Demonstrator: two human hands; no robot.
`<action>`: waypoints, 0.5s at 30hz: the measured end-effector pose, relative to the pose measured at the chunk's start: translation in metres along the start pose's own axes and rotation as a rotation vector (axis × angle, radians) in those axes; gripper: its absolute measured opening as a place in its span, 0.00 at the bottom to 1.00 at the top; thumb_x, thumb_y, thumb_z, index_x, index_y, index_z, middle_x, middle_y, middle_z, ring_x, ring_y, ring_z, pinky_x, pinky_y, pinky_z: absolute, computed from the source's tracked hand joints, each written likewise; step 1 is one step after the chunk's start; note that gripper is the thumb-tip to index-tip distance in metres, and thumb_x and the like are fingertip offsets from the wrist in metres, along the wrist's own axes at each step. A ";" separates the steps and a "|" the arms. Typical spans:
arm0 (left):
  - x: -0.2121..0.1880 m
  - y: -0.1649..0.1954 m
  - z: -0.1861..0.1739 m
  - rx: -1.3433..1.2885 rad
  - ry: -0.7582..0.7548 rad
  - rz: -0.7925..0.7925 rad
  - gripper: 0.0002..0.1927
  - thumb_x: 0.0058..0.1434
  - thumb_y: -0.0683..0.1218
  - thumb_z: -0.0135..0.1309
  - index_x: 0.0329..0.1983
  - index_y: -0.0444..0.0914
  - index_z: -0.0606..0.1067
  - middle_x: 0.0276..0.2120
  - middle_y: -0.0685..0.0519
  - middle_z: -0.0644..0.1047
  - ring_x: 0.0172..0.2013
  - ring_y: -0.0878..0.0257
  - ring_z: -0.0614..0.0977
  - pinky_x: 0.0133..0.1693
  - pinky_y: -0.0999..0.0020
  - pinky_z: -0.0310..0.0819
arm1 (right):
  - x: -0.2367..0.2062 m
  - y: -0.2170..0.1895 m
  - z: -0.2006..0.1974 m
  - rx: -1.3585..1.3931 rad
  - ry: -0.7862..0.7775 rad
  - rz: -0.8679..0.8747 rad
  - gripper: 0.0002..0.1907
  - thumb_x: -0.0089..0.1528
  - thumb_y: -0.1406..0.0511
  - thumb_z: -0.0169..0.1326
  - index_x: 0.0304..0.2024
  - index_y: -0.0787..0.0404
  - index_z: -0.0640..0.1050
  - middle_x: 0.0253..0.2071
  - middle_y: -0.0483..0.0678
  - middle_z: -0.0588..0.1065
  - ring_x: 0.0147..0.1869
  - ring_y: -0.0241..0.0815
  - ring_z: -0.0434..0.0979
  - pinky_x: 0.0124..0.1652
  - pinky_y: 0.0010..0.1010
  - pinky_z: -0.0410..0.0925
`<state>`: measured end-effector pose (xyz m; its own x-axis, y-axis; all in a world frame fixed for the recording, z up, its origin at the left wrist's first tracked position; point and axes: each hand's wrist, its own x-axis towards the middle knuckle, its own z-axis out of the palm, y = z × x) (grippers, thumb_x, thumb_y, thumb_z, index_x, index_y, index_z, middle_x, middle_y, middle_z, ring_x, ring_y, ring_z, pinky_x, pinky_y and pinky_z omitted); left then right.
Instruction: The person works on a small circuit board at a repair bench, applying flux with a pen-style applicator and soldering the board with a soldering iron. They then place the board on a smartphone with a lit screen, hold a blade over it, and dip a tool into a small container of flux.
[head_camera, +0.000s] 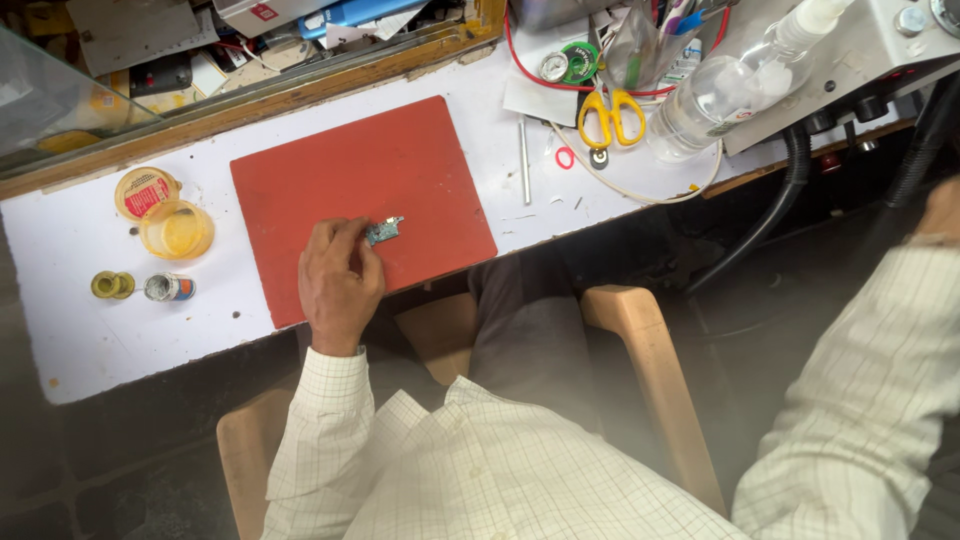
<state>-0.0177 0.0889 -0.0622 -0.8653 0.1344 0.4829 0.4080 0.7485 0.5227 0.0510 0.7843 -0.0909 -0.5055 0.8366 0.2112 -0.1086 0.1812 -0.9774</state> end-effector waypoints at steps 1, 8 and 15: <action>0.001 -0.001 0.000 -0.004 -0.005 -0.008 0.12 0.60 0.36 0.57 0.48 0.34 0.80 0.43 0.48 0.77 0.40 0.53 0.80 0.43 0.59 0.72 | -0.021 -0.003 -0.003 0.016 0.038 -0.013 0.02 0.74 0.71 0.59 0.45 0.64 0.78 0.43 0.47 0.77 0.44 0.38 0.75 0.45 0.26 0.69; -0.001 -0.005 -0.002 -0.030 -0.030 -0.032 0.12 0.60 0.38 0.59 0.48 0.34 0.80 0.43 0.46 0.76 0.41 0.51 0.80 0.43 0.57 0.73 | -0.235 -0.078 0.072 -0.237 -0.303 -0.580 0.03 0.73 0.74 0.60 0.44 0.66 0.79 0.44 0.49 0.75 0.45 0.40 0.75 0.46 0.26 0.69; -0.016 -0.019 -0.022 -0.088 -0.016 -0.013 0.11 0.61 0.38 0.59 0.47 0.34 0.80 0.43 0.46 0.76 0.42 0.50 0.80 0.44 0.57 0.74 | -0.323 -0.126 0.181 -0.475 -0.663 -0.772 0.16 0.59 0.71 0.65 0.49 0.65 0.81 0.49 0.53 0.74 0.53 0.51 0.75 0.53 0.39 0.69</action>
<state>-0.0049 0.0584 -0.0639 -0.8748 0.1355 0.4651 0.4200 0.6907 0.5887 0.0730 0.3979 -0.0365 -0.8151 -0.0002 0.5794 -0.3239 0.8293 -0.4553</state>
